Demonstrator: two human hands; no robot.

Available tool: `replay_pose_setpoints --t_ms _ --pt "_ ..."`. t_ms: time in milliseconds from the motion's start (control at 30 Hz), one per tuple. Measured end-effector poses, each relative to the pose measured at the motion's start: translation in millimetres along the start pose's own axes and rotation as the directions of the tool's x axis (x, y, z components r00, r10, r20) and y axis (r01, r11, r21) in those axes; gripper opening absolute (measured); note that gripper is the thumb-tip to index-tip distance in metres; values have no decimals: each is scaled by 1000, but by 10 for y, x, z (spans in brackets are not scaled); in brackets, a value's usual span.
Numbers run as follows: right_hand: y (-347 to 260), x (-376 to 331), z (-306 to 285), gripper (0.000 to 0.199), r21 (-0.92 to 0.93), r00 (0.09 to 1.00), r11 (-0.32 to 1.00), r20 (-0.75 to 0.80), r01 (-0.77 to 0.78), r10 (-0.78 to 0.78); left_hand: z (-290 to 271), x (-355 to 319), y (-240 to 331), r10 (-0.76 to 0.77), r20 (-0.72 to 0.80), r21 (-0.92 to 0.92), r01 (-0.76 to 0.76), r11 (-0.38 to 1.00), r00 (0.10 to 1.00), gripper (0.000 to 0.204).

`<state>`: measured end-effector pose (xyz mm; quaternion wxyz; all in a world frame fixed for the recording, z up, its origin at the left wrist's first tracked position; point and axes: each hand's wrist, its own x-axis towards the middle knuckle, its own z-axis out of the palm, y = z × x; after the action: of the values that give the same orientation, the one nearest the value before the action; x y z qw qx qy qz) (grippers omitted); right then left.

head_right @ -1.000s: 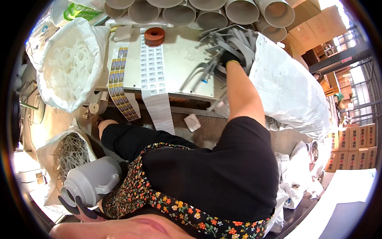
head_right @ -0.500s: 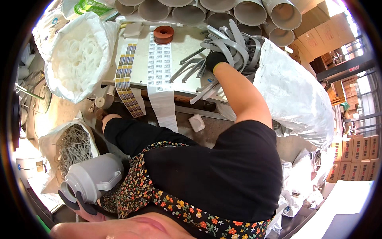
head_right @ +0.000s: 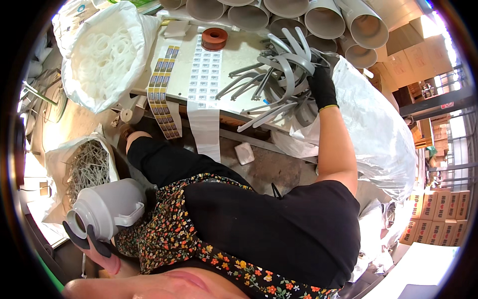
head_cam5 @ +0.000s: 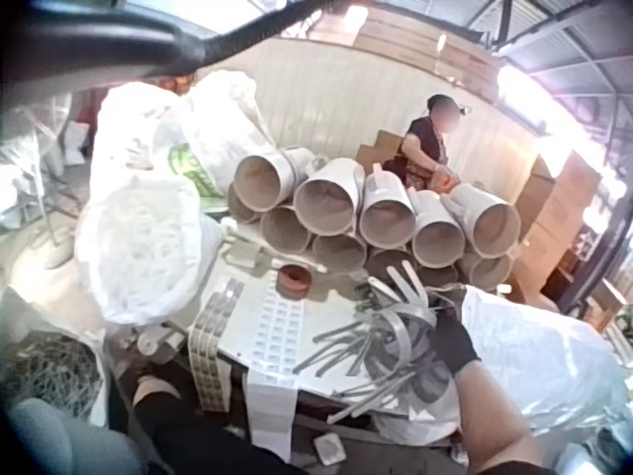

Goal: The person applies adhesive labels to white plastic jugs in a repetitive assembly line process. They pick up a jug, tear a label from a roll, and smooth it onto the container's surface before placing it aside. The task involves handling multiple jugs and a continuous roll of labels.

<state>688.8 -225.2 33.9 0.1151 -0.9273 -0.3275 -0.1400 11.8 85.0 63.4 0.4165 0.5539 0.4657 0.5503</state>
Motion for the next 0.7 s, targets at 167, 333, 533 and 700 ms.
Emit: replay_pose_setpoints --t_ms 167,333,533,700 --pt "-768 57 -321 42 -20 990 993 -69 120 -121 -2 -152 216 -9 -75 89 16 996 997 73" --pt "-929 -344 -31 39 21 980 1000 196 -17 12 -105 -153 123 34 -15 57 -34 998 999 77" --pt "-2040 -207 -387 30 417 940 844 -193 339 -282 -384 -308 77 164 65 169 -172 970 984 77" --pt "-3481 -495 -481 36 930 725 287 34 228 -688 -543 -523 -13 301 100 343 -317 884 948 82"
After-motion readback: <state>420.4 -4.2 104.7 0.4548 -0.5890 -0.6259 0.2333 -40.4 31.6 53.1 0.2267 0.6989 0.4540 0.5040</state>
